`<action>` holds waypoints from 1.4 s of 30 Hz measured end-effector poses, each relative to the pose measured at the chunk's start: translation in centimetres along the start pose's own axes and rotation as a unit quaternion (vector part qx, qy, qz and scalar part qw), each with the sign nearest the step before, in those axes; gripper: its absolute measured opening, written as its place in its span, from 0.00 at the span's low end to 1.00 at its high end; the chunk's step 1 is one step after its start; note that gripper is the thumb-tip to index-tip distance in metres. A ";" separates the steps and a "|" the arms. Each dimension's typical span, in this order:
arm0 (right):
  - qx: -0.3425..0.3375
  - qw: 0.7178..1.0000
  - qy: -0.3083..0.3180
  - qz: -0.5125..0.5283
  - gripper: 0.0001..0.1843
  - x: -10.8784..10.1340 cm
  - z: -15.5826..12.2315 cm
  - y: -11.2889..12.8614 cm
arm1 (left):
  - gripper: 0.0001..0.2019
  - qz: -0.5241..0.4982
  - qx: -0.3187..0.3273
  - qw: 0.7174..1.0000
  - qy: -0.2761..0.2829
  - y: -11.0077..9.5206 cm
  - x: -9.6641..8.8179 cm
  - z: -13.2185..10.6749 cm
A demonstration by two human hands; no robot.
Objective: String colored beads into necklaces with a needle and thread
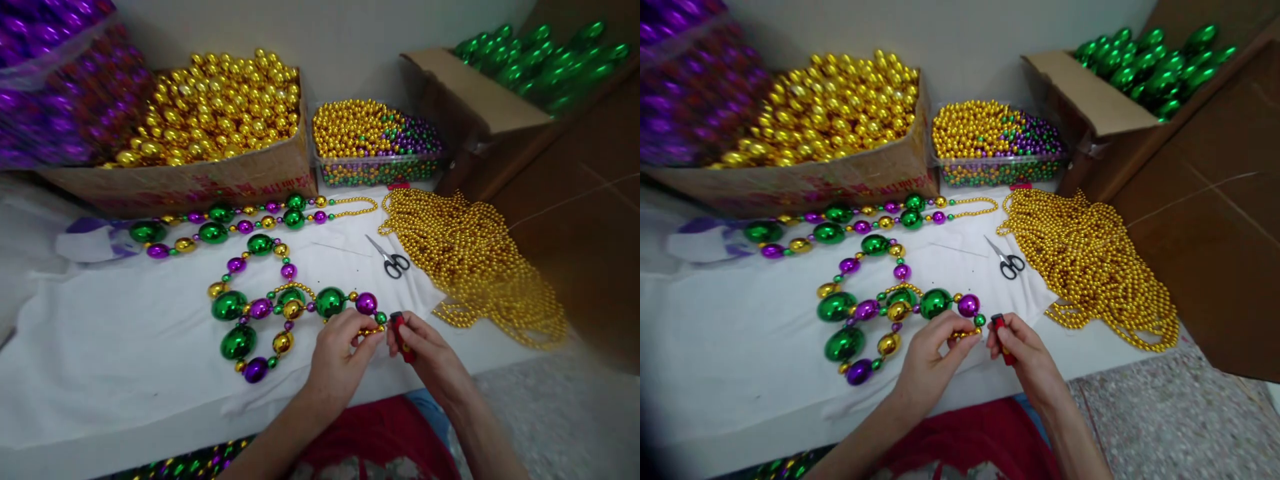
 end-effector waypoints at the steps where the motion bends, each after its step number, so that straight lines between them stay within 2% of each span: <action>1: 0.002 1.000 0.003 0.014 0.12 -0.6 -0.4 -0.1 | 0.05 0.000 0.003 1.000 0.012 -0.2 0.3 0.2; 7: 0.018 0.999 0.014 0.046 0.14 -2.0 -1.5 -0.8 | 0.04 -0.060 -0.019 0.996 0.057 -0.5 1.5 0.7; 13: 0.035 0.997 0.003 0.062 0.20 -1.8 -1.9 -1.6 | 0.06 -0.118 -0.056 0.990 0.057 0.5 1.6 0.4; 16: 0.047 0.997 0.014 0.065 0.16 -1.6 -2.2 -2.1 | 0.05 -0.141 -0.060 0.987 0.052 0.8 1.5 0.3; 21: 0.012 0.999 0.036 0.001 0.12 -1.5 -2.3 -2.2 | 0.04 -0.146 -0.058 0.987 0.044 1.1 1.1 0.3; 25: -0.007 0.998 0.003 -0.063 0.14 -1.5 -1.9 -2.2 | 0.03 -0.148 -0.053 0.987 0.035 1.6 0.6 0.1; 28: -0.023 0.996 -0.006 -0.090 0.19 -1.2 -1.6 -2.0 | 0.02 -0.153 -0.044 0.987 0.034 1.7 0.5 -0.2; 31: -0.012 0.996 -0.024 -0.080 0.26 -1.2 -1.5 -2.1 | 0.02 -0.146 -0.028 0.988 0.032 1.7 0.7 -0.3; 38: -0.011 0.999 -0.052 -0.001 0.23 -1.2 -1.5 -1.9 | 0.03 -0.059 0.066 0.996 0.022 0.6 1.2 -0.7; 42: -0.026 0.999 -0.046 -0.012 0.22 -1.2 -1.3 -1.6 | 0.07 0.036 0.103 0.992 0.056 0.0 1.5 -1.3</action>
Point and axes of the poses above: each hand's wrist, its own z-axis towards the middle knuckle, its own x-axis out of the palm, y = z × x, the point moved 7 cm from there along z, towards the middle knuckle, and after that the axes turned 2 degrees about -x, right-handed, at the moved point
